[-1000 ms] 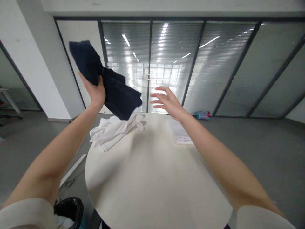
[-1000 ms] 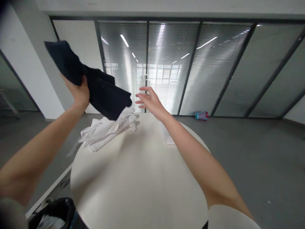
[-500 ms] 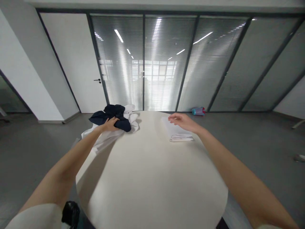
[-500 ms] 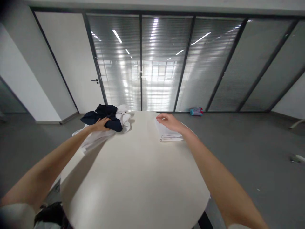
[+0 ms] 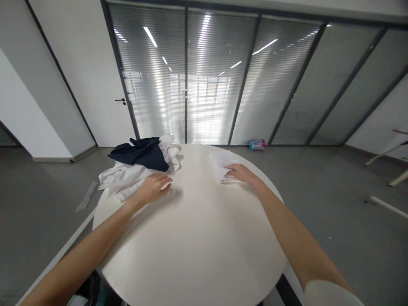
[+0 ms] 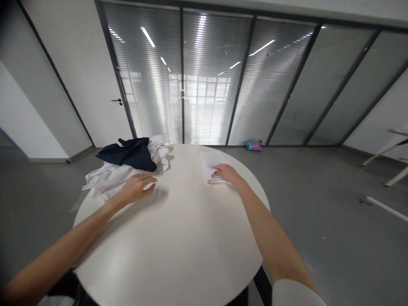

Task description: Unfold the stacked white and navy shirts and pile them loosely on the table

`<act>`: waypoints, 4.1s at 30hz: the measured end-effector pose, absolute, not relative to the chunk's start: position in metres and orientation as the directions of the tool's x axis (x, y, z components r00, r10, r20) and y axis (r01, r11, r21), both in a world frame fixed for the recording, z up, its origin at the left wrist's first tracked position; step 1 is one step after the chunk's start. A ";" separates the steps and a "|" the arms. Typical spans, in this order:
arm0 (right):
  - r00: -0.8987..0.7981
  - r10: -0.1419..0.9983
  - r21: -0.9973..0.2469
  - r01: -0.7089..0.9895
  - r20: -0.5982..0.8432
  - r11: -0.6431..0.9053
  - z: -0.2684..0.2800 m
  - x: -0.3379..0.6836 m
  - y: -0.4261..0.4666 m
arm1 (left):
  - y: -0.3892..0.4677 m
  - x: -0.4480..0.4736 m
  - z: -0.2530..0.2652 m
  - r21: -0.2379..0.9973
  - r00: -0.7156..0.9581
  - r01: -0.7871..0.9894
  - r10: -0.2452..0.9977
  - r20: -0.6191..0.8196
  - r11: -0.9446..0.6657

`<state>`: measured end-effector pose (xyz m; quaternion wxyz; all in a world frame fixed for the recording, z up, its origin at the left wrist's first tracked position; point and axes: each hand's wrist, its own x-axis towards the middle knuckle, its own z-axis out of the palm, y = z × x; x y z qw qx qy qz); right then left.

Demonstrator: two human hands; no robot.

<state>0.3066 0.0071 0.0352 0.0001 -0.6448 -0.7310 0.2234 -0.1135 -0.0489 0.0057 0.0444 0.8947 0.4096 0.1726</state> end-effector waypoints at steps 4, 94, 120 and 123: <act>0.099 0.993 -0.318 0.941 -0.061 -0.113 0.052 0.287 0.007 | -0.047 -0.106 -0.007 0.576 0.511 0.633 0.838 0.191 -0.517; -0.376 0.900 -0.146 0.925 -0.220 0.351 0.091 0.218 -0.119 | -0.109 -0.113 0.058 0.515 0.669 0.637 0.744 0.000 -0.573; -0.294 0.869 -0.039 0.952 -0.397 0.304 0.086 0.181 -0.050 | -0.118 -0.081 0.036 0.542 0.664 0.697 0.708 -0.241 -0.469; -0.241 0.910 -0.178 0.966 -0.337 0.190 0.103 0.174 -0.004 | -0.124 -0.078 0.046 0.530 0.676 0.688 0.703 -0.220 -0.496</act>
